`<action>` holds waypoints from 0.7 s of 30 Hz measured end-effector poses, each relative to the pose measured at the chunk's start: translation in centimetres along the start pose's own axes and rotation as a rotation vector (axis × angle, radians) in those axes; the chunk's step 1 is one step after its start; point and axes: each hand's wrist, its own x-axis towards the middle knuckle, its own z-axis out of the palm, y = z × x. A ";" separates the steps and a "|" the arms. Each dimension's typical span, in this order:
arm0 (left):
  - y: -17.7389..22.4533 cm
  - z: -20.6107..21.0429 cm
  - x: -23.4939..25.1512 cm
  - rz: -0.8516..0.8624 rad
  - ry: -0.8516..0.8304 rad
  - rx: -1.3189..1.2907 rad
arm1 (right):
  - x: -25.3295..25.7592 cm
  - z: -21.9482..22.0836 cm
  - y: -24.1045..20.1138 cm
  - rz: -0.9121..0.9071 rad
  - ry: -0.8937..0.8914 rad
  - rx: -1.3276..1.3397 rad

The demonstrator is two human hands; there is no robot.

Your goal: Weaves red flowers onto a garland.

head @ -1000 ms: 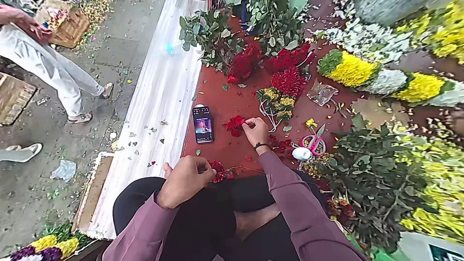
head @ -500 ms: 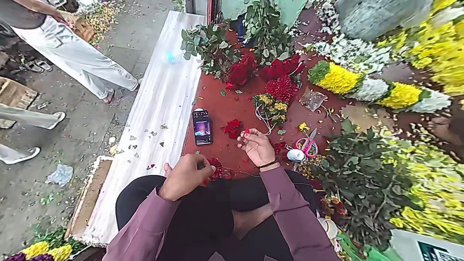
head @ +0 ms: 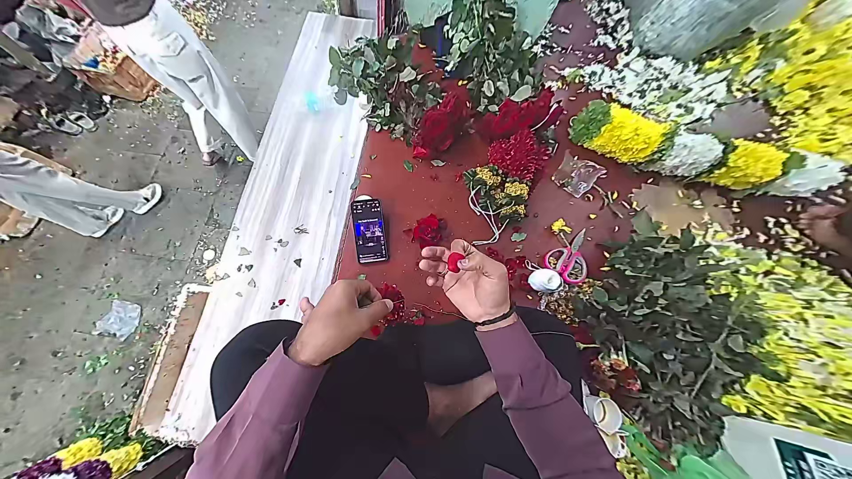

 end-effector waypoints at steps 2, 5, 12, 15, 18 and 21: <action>0.1 0.0 0.0 0.000 0.001 0.004 | -0.1 0.2 -0.1 0.014 -0.024 0.044; 0.1 0.1 0.0 -0.006 0.007 0.004 | -0.2 0.2 0.0 0.008 -0.032 0.062; 0.1 -0.1 0.1 -0.056 0.042 -0.078 | -0.6 0.3 0.3 -0.088 -0.030 -0.308; 0.5 -0.3 0.1 -0.080 0.049 -0.234 | -1.1 1.8 0.3 -0.152 0.012 -0.461; 1.0 0.2 0.1 -0.074 0.047 -0.385 | -2.0 3.0 0.7 -0.198 0.114 -0.616; 1.3 0.6 0.2 -0.021 0.107 -0.496 | -2.1 4.0 1.2 -0.228 0.053 -0.746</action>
